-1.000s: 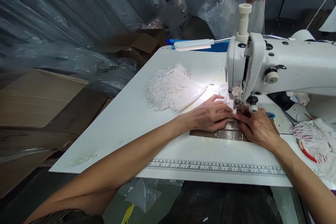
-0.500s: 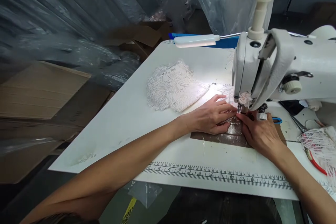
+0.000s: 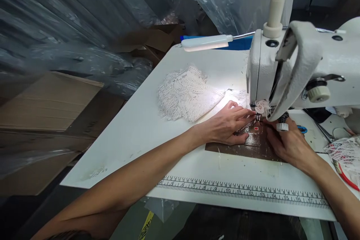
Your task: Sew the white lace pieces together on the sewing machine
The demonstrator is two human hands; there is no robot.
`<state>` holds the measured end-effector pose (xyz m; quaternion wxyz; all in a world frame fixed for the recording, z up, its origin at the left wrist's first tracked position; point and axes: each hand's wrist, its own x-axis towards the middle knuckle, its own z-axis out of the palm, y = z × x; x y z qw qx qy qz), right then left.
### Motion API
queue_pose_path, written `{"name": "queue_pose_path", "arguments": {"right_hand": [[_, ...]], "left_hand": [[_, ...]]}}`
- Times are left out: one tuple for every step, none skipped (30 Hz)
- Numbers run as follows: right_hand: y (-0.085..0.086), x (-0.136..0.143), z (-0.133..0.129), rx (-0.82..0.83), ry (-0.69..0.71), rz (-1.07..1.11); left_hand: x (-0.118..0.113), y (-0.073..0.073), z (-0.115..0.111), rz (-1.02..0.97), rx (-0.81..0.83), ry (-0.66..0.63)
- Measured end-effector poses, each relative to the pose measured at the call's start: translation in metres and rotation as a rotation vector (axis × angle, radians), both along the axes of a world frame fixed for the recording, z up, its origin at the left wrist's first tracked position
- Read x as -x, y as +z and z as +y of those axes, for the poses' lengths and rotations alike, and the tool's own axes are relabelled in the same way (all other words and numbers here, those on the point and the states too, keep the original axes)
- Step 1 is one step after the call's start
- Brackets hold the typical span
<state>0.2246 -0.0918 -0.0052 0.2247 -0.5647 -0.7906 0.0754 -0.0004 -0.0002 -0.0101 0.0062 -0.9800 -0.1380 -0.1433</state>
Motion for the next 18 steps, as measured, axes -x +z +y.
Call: {"name": "queue_pose_path", "arguments": {"right_hand": [[0.002, -0.003, 0.003, 0.048, -0.004, 0.064], [0.003, -0.005, 0.006, 0.094, -0.008, 0.113], [0.003, -0.007, 0.01, 0.123, -0.013, 0.147], [0.003, -0.008, 0.014, 0.13, -0.024, 0.163], [0.002, -0.009, 0.017, 0.119, -0.04, 0.161], [0.001, -0.009, 0.019, 0.096, -0.059, 0.147], [0.0, -0.01, 0.02, 0.066, -0.085, 0.127], [0.0, -0.01, 0.019, 0.036, -0.116, 0.108], [-0.001, -0.01, 0.017, 0.012, -0.142, 0.087], [0.0, -0.011, 0.014, -0.009, -0.159, 0.066], [0.0, -0.013, 0.01, -0.034, -0.166, 0.042], [0.0, -0.015, 0.005, -0.064, -0.164, 0.015], [0.001, -0.018, 0.0, -0.094, -0.157, -0.013], [0.002, -0.022, -0.004, -0.125, -0.149, -0.034], [0.002, -0.026, -0.009, -0.158, -0.142, -0.047], [0.004, -0.029, -0.013, -0.192, -0.141, -0.051], [0.005, -0.031, -0.016, -0.223, -0.142, -0.051], [0.008, -0.033, -0.02, -0.251, -0.136, -0.051]], "left_hand": [[0.0, 0.0, 0.0, -0.001, 0.002, 0.006], [0.0, 0.0, 0.0, -0.002, 0.005, 0.01], [0.0, 0.0, 0.0, 0.0, 0.01, 0.014], [0.0, 0.0, 0.0, 0.003, 0.015, 0.017], [0.0, 0.0, 0.0, 0.006, 0.021, 0.021], [0.0, 0.0, 0.0, 0.012, 0.027, 0.024], [0.0, 0.0, 0.0, 0.019, 0.031, 0.026], [0.0, -0.001, 0.001, 0.025, 0.032, 0.026], [0.0, -0.001, 0.001, 0.03, 0.032, 0.026], [0.0, -0.002, 0.001, 0.033, 0.033, 0.026], [-0.001, -0.002, 0.001, 0.035, 0.034, 0.028], [-0.001, -0.003, 0.002, 0.033, 0.036, 0.029], [-0.002, -0.003, 0.002, 0.029, 0.04, 0.031], [-0.002, -0.003, 0.003, 0.024, 0.045, 0.031], [-0.002, -0.002, 0.004, 0.019, 0.049, 0.03], [-0.002, -0.002, 0.005, 0.016, 0.053, 0.026], [-0.001, 0.0, 0.006, 0.013, 0.056, 0.018], [0.0, 0.002, 0.009, 0.011, 0.058, 0.009]]}}
